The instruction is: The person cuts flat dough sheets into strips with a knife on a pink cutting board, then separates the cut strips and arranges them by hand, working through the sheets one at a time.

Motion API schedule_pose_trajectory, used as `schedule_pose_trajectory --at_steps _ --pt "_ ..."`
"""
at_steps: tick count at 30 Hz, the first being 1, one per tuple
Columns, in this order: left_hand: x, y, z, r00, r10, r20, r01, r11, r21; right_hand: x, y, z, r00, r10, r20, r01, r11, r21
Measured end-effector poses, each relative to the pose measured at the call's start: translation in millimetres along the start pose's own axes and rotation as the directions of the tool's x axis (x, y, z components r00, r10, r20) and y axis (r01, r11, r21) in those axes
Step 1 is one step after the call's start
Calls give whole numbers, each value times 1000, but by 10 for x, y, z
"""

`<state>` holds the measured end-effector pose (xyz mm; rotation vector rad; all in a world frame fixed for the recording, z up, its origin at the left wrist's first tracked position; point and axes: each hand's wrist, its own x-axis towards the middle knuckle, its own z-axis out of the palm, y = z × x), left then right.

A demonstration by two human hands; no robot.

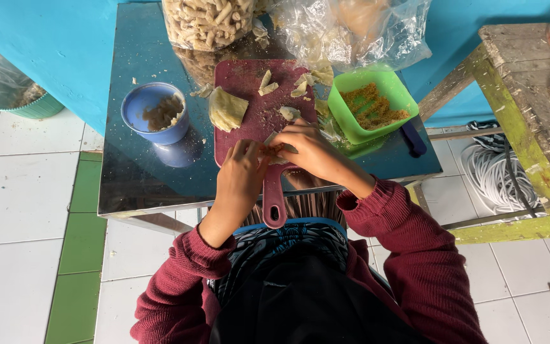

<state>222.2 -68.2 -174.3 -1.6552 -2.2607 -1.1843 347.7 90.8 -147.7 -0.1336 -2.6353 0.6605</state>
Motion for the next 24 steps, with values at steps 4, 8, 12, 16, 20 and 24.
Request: schedule_pose_trajectory --at_steps 4,8,12,16,20,24 --pt "-9 38 39 1000 10 -22 -8 998 64 -86 26 -8 998 -12 -60 6 995 -102" --pt "3 65 103 998 18 -62 -8 988 157 -93 21 3 996 -17 -91 9 996 -87" --pt "34 67 161 998 1 -65 15 971 237 -73 22 52 995 -20 -100 12 996 -84" --pt "52 47 170 998 1 -61 15 968 250 -75 41 88 988 -82 -134 70 993 -91" --pt "53 42 184 999 -23 -40 33 962 269 -76 62 107 981 -147 -130 131 984 -123" --pt "67 39 213 997 -16 -70 35 960 277 -62 79 108 983 -119 -137 107 990 -91"
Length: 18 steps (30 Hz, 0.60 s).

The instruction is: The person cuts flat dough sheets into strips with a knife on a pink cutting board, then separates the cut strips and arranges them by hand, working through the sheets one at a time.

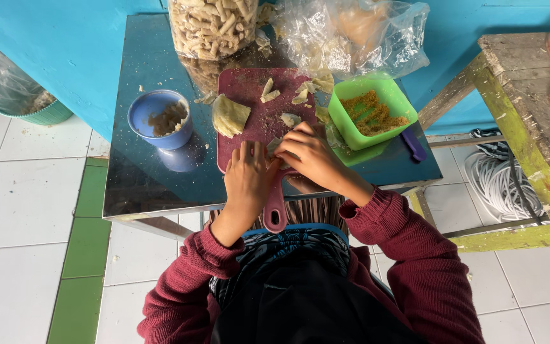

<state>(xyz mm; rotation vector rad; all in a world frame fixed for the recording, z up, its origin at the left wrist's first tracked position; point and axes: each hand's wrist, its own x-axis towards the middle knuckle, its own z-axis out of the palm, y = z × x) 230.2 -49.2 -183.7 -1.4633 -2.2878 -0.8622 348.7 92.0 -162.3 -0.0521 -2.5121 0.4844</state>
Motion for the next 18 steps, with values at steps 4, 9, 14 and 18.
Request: schedule_pose_trajectory --at_steps 4,9,14,18 --pt "-7 -13 -18 1000 15 -6 -15 998 -62 8 -11 17 998 -51 -26 51 999 -12" --pt "-32 -110 -160 998 27 56 -10 960 -279 9 1 -13 999 -33 -23 32 997 -63" --pt "-9 -157 -246 996 28 80 8 905 -425 3 31 -1 1000 -17 -20 16 998 -54" --pt "41 -134 -213 994 1 111 41 927 -372 -23 49 35 997 -79 -11 77 990 -117"
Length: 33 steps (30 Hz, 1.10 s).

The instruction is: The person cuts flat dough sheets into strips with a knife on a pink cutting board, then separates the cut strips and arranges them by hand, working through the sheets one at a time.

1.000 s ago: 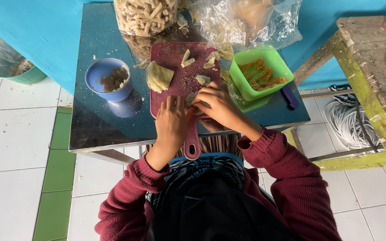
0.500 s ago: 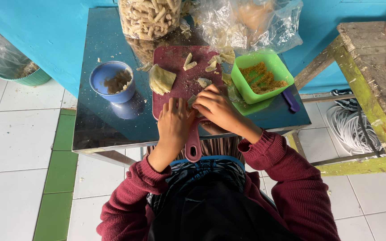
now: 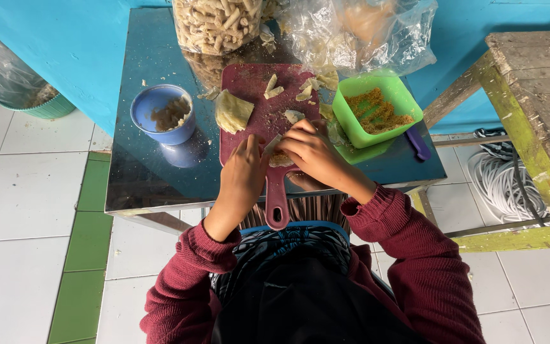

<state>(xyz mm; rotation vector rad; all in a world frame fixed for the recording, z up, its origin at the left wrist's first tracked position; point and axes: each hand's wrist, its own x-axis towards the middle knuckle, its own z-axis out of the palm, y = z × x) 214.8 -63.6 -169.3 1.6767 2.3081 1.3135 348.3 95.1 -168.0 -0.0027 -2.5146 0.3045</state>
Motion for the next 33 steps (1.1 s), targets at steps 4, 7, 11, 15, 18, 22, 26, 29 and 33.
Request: schedule_pose_trajectory --at_steps 4,7,11,15,18,22,26,29,33 --pt "30 5 45 999 -35 -10 35 995 89 -21 11 0 1000 7 30 -8 999 35" --pt "27 11 44 998 -59 14 57 993 101 -12 7 -20 999 16 33 -18 999 48" --pt "52 42 35 998 -58 2 58 996 64 -5 -15 -74 999 12 -30 -13 999 -52" --pt "67 77 44 994 -99 47 102 993 -61 -55 -24 -158 989 139 -50 -145 974 -176" --pt "51 73 59 996 -73 45 78 987 -139 -131 -46 -210 969 247 -13 -246 953 -179" --pt "46 48 89 998 -44 47 50 988 -148 -152 -22 -224 948 314 49 -311 949 -58" --pt "35 53 88 998 -10 62 17 993 -113 -126 45 -185 943 331 46 -331 943 10" --pt "28 86 82 997 -10 72 17 995 -103 -122 97 -157 947 320 26 -321 947 22" --pt "6 117 97 998 70 4 -69 997 -42 -124 130 -141 916 391 89 -398 913 92"
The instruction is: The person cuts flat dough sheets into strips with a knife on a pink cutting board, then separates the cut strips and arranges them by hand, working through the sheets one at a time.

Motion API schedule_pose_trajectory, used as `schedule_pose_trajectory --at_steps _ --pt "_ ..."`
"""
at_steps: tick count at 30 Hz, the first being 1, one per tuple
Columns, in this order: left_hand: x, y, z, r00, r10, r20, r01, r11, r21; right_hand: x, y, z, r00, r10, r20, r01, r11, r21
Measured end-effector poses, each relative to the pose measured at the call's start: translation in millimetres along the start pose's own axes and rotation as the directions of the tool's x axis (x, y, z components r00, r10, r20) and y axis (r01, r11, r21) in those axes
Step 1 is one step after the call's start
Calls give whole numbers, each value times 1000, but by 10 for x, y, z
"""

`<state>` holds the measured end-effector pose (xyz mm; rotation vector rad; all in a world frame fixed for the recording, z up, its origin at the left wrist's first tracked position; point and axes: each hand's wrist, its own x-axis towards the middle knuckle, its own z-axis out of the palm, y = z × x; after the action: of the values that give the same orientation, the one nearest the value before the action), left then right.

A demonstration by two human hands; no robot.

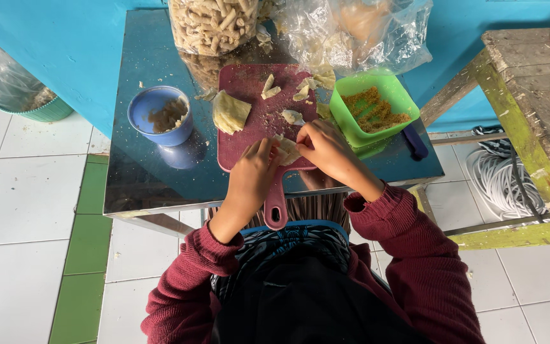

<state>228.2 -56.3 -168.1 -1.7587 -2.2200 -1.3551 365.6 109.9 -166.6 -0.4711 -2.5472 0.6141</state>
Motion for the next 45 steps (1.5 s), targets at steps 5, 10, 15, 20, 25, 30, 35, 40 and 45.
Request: schedule_pose_trajectory --at_steps 5,10,15,20,25,30,35,40,45 --pt "-23 -6 44 999 46 -21 -44 995 93 51 -41 -22 996 81 45 -83 996 44" --pt "-25 -11 70 999 22 -25 -20 997 73 72 -135 -25 992 40 116 -89 886 455" --pt "-29 -8 62 999 20 -35 -17 997 73 -39 -234 59 994 51 94 -85 909 407" --pt "-41 3 73 998 29 -62 -22 993 112 -101 -244 64 991 -131 -21 132 968 214" --pt "-54 11 6 999 -7 -41 14 986 165 -105 -220 86 969 -243 -51 248 960 134" --pt "-121 -75 -286 984 165 63 -171 978 117 -98 -154 49 910 -411 -50 412 911 -1" --pt "-50 -130 -298 919 391 43 -389 889 240 -59 -144 -12 891 -455 -12 454 891 -27" --pt "3 -178 -205 934 355 37 -348 881 320 -42 -176 -33 876 -482 -2 482 876 8" --pt "41 -196 -145 954 299 -5 -288 923 256 37 -147 27 908 -416 -37 416 909 -9"
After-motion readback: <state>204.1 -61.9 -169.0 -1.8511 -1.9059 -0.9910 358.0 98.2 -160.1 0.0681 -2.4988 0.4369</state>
